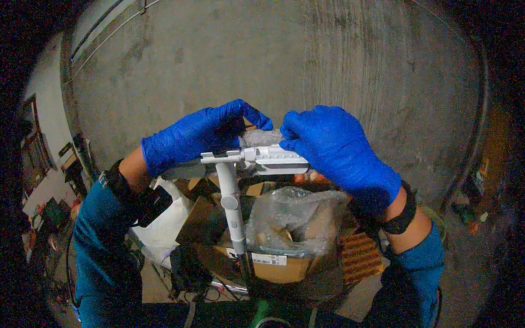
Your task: The person assembles a mop by attaching a gray pad to a white mop head, then uses a blue cloth and a spray bottle to wipe a plastic toy on a windowsill.
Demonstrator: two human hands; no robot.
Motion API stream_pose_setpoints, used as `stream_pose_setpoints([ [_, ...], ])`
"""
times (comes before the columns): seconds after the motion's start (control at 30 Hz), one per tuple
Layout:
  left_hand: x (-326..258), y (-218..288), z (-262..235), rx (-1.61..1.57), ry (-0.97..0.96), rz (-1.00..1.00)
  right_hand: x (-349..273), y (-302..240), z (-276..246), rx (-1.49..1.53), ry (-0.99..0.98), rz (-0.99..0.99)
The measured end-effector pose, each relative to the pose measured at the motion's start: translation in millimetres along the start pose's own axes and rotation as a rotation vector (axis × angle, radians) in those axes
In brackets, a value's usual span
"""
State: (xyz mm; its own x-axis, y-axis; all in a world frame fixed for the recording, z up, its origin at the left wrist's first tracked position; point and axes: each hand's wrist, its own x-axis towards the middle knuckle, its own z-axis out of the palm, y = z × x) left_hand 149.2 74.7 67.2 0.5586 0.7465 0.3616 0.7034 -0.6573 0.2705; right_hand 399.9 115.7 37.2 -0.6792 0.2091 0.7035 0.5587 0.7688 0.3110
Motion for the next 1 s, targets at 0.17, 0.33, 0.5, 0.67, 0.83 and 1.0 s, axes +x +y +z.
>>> stream_pose_setpoints([
  [0.17, -1, 0, -1, -0.019, -0.003, 0.035, 5, -7, -3, 0.121, -0.045, 0.002],
  [0.33, -1, -3, -4, -0.008, -0.014, -0.019, 21, -14, -3, 0.123, -0.173, 0.164],
  [0.5, 0, -10, -3, 0.007, 0.008, 0.003, 39, -16, 9, 0.065, -0.274, 0.093],
  [0.67, -1, -17, -5, 0.019, 0.006, 0.002, 47, -15, 17, -0.092, -0.318, 0.037],
  [0.83, 1, -21, -3, -0.046, 0.031, 0.106, 53, -14, 18, -0.139, -0.333, 0.007],
  [1.0, -4, -17, -7, 0.049, 0.031, 0.1, 52, -18, 9, -0.106, -0.394, -0.014],
])
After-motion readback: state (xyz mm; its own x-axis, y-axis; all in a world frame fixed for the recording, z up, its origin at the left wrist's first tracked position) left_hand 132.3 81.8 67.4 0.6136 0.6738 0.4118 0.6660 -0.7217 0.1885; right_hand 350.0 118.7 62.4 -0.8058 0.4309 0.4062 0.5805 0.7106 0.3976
